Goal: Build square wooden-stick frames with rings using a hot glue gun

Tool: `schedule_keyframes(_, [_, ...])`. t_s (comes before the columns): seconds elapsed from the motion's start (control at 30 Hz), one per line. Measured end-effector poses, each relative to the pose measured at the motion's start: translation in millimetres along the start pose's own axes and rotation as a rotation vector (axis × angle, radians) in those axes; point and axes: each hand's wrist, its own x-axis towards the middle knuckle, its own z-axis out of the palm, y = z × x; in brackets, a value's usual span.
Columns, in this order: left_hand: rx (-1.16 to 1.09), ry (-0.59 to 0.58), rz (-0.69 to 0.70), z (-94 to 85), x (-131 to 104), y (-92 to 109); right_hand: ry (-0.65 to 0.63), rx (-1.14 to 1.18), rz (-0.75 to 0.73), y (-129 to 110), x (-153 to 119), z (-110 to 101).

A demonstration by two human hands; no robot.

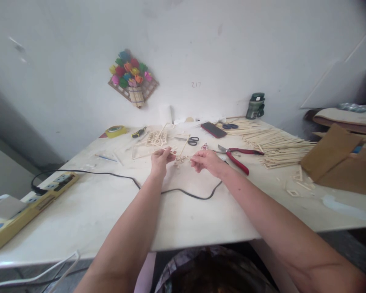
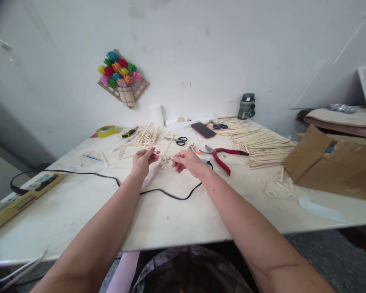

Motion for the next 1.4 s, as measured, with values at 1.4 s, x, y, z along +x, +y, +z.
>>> schedule_keyframes(1.4, [0.064,-0.062,0.006,-1.0,1,-1,0.184,-0.380,-0.210,-10,-2,4])
